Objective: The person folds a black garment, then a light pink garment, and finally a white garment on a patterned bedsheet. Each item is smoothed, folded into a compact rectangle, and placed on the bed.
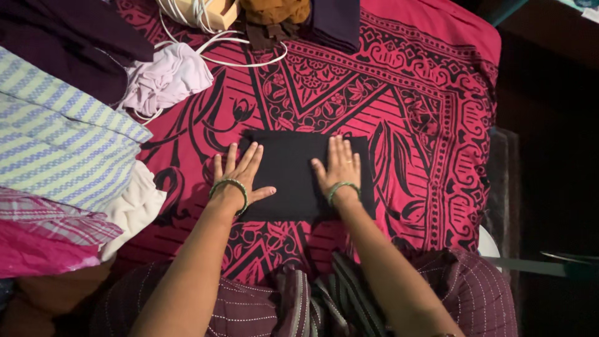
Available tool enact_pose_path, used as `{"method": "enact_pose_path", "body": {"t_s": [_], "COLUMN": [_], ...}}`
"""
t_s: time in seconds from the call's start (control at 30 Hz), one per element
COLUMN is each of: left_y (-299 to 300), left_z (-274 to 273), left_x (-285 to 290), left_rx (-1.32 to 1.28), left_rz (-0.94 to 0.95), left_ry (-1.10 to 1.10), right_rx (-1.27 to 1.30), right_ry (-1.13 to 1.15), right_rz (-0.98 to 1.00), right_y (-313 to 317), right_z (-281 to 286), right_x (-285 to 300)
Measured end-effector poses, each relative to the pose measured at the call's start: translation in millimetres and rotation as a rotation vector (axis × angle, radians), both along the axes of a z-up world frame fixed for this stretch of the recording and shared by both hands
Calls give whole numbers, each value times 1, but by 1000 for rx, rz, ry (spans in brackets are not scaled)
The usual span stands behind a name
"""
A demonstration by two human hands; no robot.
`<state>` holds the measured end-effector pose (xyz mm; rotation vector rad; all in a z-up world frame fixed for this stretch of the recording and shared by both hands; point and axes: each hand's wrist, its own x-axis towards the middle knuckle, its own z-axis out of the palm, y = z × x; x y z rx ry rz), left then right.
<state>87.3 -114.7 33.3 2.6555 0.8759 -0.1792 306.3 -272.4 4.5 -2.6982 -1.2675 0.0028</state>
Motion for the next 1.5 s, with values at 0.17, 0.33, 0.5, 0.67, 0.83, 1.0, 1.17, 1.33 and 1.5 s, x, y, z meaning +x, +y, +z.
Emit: {"method": "enact_pose_path", "body": {"t_s": [0.17,0.33,0.5,0.67,0.83,1.0,1.17,1.33,1.5], "left_y": [-1,-3,-46,-93,-16,12,4,-40,-46], "left_z": [7,24,31,5,-19,-28,-17,-5,-24], "left_x": [2,4,49,84,67,53,58,81,77], "left_rx": [-31,-6,199,159,197,204,221,183,150], "left_rz": [8,25,-335,-426,-174,32,48,-226,-324], "left_ry": [39,-9,44,-263,-171,-302,-377,-330,-286], "right_rx": [-33,-47,-81,-17,-22,-14,-6,0,5], "right_ry": [8,-29,-46,-74,-77,-64,-101,-104,-88], "right_rz": [-81,-178,-212,-180,-193,-196,-181,-184,-185], "right_y": [-13,-34,-44,-43,-43,-41,-41,-41,-44], "right_z": [-6,-8,-10,-11,-5,1,-1,-2,-1], "right_x": [27,12,9,4,-1,-2,-3,-1,-3]}}
